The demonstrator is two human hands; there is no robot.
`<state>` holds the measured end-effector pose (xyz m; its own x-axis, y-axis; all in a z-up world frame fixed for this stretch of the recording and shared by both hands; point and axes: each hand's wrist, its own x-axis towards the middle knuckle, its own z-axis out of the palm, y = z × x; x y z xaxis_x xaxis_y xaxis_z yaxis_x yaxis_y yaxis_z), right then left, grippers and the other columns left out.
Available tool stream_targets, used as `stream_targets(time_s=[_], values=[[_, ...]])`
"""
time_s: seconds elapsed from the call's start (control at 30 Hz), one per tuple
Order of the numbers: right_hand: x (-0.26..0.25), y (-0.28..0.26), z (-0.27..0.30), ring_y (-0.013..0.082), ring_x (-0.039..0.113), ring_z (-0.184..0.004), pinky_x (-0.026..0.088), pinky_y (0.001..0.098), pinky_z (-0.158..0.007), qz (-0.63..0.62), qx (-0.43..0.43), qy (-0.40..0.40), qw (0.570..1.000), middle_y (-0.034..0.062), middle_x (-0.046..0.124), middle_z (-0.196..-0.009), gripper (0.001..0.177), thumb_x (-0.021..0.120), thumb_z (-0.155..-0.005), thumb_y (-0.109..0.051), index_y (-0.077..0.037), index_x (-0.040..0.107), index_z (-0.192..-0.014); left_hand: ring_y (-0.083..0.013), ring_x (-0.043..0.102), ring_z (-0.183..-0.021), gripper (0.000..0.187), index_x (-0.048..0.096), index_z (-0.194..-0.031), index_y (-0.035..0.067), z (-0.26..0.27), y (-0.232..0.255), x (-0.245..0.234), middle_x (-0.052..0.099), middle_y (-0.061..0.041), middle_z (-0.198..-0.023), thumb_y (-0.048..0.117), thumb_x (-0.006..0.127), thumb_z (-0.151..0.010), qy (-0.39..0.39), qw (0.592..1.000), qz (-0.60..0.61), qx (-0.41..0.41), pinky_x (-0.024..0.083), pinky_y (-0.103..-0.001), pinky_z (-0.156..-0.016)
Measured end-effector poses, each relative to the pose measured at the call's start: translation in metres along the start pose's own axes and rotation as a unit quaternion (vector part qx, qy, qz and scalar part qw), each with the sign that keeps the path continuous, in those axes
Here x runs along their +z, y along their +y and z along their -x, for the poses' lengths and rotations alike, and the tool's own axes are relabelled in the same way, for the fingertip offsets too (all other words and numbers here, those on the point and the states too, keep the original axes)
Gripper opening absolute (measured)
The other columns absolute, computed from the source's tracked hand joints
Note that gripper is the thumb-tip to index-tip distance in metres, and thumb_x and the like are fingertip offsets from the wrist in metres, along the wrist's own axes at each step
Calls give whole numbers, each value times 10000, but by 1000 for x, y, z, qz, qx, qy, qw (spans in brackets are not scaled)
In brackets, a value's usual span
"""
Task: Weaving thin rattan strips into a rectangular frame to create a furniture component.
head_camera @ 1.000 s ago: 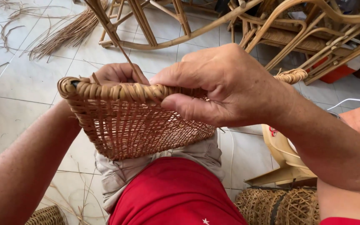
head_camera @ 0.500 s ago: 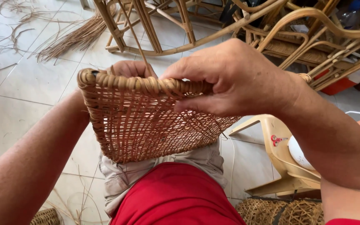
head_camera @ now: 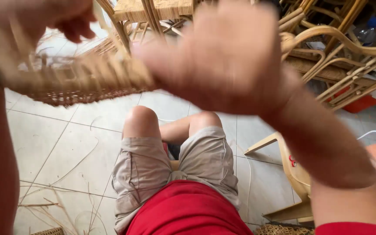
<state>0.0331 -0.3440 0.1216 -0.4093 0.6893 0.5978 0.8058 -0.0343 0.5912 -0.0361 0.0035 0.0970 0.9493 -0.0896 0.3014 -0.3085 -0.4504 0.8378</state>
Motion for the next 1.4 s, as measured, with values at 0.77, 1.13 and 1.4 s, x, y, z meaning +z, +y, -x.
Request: stream_targets(time_s=[0.77,1.13,1.4], values=[[161,-230,242,233,611,-927,463,398,-809,-204,327,-8,923,-18,650,-971,66,719,-901,-275,-210,721,-917,-116,673,-657,148,759,-1068,8,145,-142,241,750,-121,-725,84,723,-946,105,983,93,-120,518,-268,-593],[198,-256,246,251,622,-1010,455,412,-856,-248,338,-73,905,-5,631,-984,182,834,-762,-219,-199,702,-886,-92,549,-614,138,733,-1093,-51,146,-171,228,652,-112,-680,24,732,-978,177,978,75,-79,402,-231,-530],[207,-268,243,213,640,-918,462,385,-853,-303,320,-96,893,-18,637,-920,170,709,-957,-379,-226,688,-883,-228,694,-670,99,789,-1063,16,160,-165,229,722,-134,-755,33,773,-967,211,974,-69,-39,546,-353,-648]])
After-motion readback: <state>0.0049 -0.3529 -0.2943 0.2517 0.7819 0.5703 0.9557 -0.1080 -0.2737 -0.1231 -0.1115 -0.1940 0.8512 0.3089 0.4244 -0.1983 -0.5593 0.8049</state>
